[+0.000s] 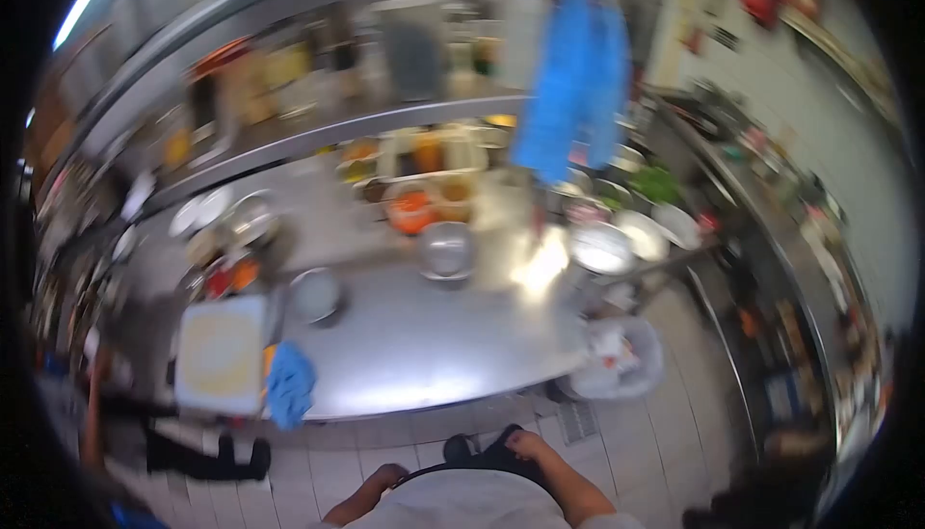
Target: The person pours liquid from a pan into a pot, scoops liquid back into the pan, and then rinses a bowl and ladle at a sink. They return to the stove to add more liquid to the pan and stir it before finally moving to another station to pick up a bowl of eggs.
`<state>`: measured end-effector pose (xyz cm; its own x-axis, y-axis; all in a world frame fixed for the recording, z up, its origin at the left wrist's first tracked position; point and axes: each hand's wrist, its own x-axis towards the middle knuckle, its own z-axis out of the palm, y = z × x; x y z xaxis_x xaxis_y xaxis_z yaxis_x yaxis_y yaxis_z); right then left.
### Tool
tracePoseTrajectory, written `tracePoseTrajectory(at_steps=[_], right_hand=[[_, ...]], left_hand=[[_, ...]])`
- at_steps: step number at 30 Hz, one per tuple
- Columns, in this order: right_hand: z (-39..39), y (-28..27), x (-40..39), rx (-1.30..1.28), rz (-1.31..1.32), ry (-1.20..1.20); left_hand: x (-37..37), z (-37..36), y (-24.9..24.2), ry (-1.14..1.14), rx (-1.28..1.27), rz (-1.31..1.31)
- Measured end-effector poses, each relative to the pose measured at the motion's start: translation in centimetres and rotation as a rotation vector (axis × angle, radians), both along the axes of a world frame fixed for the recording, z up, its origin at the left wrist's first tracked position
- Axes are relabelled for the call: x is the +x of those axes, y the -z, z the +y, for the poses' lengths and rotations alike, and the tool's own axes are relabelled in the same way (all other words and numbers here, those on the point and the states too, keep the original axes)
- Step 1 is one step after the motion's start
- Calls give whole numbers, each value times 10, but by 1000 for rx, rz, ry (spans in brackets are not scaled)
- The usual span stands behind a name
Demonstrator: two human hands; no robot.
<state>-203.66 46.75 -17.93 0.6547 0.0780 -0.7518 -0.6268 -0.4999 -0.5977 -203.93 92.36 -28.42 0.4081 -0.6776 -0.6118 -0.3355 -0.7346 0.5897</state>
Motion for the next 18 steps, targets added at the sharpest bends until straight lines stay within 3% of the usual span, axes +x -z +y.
tracePoseTrajectory(at_steps=[1,3,5,6,12,14,18], right_hand=[[-7,-2,-12,-33,6,40],[-28,-8,-28,-75,44,96],[-52,-11,-60,-90,88,201],[-62,-13,-77,-68,82,304],[-128,18,-180,-121,101,634],[-144,19,-217,-119,137,745],[-187,17,-276,-18,136,900]], left_hand=[[-1,0,-6,-92,121,167],[-4,9,-31,-443,-193,267],[17,-18,-57,-550,83,335],[29,-36,-58,-463,88,339],[98,-132,-48,-481,43,524],[107,-173,-48,-258,-312,136],[104,-291,-53,-100,-201,193]])
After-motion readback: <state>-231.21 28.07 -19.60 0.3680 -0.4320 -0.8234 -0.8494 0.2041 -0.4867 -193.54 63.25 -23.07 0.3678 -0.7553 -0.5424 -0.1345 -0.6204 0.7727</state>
